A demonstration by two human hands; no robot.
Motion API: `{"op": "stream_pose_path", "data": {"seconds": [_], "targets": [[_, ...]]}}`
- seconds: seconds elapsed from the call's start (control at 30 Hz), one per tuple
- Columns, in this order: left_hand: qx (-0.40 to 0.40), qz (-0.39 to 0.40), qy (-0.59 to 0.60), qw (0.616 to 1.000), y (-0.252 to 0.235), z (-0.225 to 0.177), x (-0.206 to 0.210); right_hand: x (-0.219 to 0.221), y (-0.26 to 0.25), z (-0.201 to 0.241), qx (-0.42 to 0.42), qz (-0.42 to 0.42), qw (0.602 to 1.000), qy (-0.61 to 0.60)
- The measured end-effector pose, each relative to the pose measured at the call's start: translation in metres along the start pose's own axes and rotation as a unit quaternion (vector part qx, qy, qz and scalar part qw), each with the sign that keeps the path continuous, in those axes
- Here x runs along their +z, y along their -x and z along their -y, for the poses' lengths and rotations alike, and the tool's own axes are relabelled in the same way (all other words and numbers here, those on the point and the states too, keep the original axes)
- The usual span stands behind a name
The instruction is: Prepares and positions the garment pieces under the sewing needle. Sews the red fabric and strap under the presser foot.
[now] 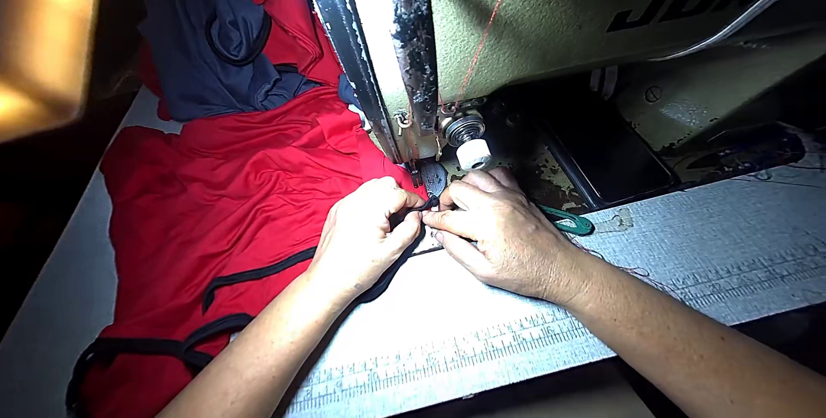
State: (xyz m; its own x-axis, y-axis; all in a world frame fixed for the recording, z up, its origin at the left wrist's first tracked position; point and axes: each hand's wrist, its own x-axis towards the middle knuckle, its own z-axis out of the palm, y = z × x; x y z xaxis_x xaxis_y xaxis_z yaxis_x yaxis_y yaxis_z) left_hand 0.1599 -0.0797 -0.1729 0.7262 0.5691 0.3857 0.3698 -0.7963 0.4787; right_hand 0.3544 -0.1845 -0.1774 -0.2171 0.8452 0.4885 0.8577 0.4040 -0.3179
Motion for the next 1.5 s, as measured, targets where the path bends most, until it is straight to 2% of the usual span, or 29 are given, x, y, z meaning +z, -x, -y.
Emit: {"op": "stream_pose_path", "data": {"seconds": [0.13, 0.33, 0.43, 0.73, 1.1, 1.5], "targets": [[0.000, 0.008, -0.008, 1.000, -0.001, 0.000, 0.000, 0.000, 0.000, -0.001, 0.001, 0.007, 1.000, -0.007], [0.001, 0.020, -0.003, 1.000, -0.001, 0.000, -0.001, 0.003, 0.001, -0.002, 0.112, -0.088, 0.986, -0.082], [0.018, 0.017, -0.018, 1.000, 0.000, -0.002, 0.000, 0.002, -0.001, 0.001, 0.133, -0.092, 0.983, -0.088], [0.116, -0.012, -0.100, 0.988, -0.002, -0.007, 0.002, 0.003, -0.005, 0.000, 0.069, -0.028, 0.997, -0.032], [0.084, 0.009, -0.013, 0.996, -0.003, 0.004, -0.003, 0.004, -0.001, -0.002, 0.051, -0.040, 0.997, -0.047], [0.100, 0.037, -0.003, 0.994, 0.003, 0.014, -0.012, 0.004, 0.004, -0.001, -0.015, -0.033, 0.998, 0.048]]}}
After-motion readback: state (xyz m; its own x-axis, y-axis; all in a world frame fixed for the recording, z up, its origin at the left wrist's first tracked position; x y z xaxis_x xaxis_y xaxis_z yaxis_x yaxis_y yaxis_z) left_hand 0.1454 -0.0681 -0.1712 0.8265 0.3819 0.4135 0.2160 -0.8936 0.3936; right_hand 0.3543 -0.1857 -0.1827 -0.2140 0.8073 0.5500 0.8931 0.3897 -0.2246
